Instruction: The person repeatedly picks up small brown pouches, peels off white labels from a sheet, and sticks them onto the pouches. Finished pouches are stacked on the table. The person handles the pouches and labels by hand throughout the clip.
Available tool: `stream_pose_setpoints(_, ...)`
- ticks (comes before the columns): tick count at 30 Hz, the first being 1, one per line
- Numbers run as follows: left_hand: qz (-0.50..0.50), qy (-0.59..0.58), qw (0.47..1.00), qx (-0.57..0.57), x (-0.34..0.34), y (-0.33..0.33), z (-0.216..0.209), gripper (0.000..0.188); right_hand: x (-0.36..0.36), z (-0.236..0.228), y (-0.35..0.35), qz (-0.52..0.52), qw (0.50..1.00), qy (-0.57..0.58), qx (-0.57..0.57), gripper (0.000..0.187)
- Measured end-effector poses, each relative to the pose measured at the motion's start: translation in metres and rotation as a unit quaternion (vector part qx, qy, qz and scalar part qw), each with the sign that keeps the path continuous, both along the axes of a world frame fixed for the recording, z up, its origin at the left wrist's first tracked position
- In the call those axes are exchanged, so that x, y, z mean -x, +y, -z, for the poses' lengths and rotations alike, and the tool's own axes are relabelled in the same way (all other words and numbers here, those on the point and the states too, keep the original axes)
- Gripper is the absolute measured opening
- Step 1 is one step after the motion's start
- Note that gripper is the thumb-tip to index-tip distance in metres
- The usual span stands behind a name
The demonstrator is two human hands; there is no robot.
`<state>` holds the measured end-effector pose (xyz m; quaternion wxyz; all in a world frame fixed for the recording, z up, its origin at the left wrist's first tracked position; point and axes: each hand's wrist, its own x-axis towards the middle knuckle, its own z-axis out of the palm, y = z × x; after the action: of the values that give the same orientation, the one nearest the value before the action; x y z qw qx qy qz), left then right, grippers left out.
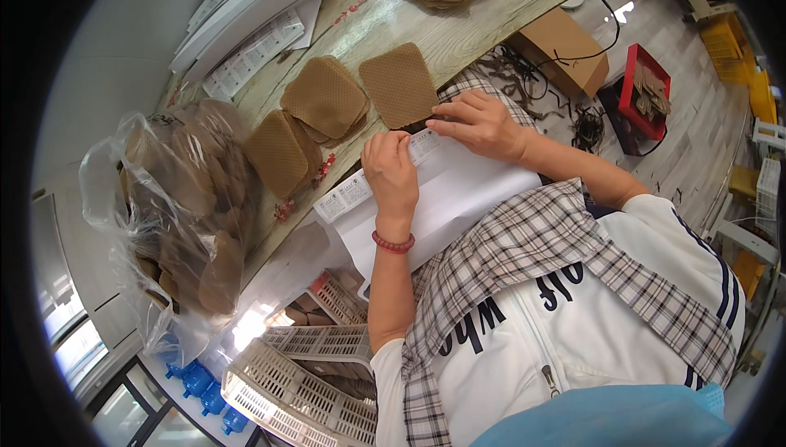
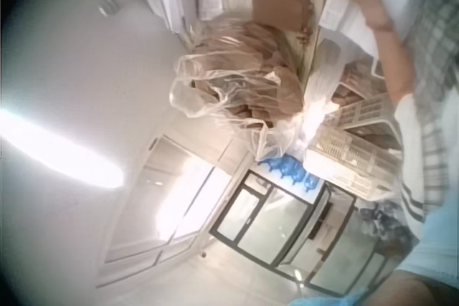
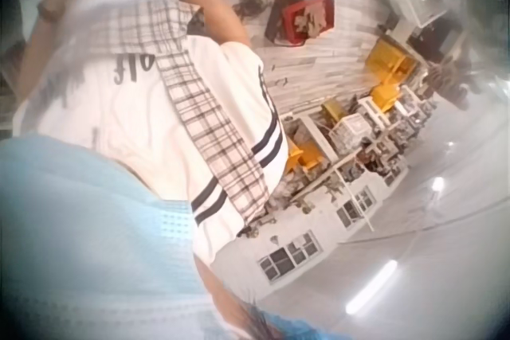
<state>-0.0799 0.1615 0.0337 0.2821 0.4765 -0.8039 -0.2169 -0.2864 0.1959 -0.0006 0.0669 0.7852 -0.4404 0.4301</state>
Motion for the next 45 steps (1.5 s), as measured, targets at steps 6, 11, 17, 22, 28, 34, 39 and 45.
stream_pose_setpoints(6,-0.002,0.004,1.0,-0.003,0.004,-0.001,0.001,0.008,-0.001,0.0,0.007,-0.002,1.0,0.03,-0.008,0.039)
stream_pose_setpoints(11,-0.001,0.002,1.0,-0.005,0.006,0.0,-0.001,0.008,-0.002,0.0,0.009,0.013,0.998,-0.007,-0.053,0.04)
stream_pose_setpoints(17,-0.001,-0.003,1.0,-0.007,0.007,0.002,-0.001,0.009,-0.002,0.003,0.013,-0.003,1.0,0.014,-0.027,0.036)
stream_pose_setpoints(22,0.0,-0.006,1.0,-0.002,0.007,0.003,0.002,0.008,-0.003,-0.002,0.016,-0.013,0.995,-0.058,-0.083,0.031)
stream_pose_setpoints(28,0.007,-0.016,1.0,0.012,0.009,0.008,-0.006,0.009,-0.012,-0.001,0.013,0.012,0.967,-0.167,-0.193,0.018)
stream_pose_setpoints(34,0.019,-0.029,0.999,0.004,0.003,0.007,-0.012,0.008,-0.016,-0.002,0.015,0.014,0.957,-0.208,-0.201,0.016)
stream_pose_setpoints(39,0.007,-0.04,0.992,-0.119,-0.008,0.004,-0.021,0.009,-0.015,-0.003,0.03,-0.002,0.945,-0.25,-0.209,0.015)
stream_pose_setpoints(45,0.002,-0.015,0.994,-0.112,-0.005,0.005,-0.024,0.01,-0.005,-0.024,0.038,-0.098,0.944,-0.239,-0.205,0.021)
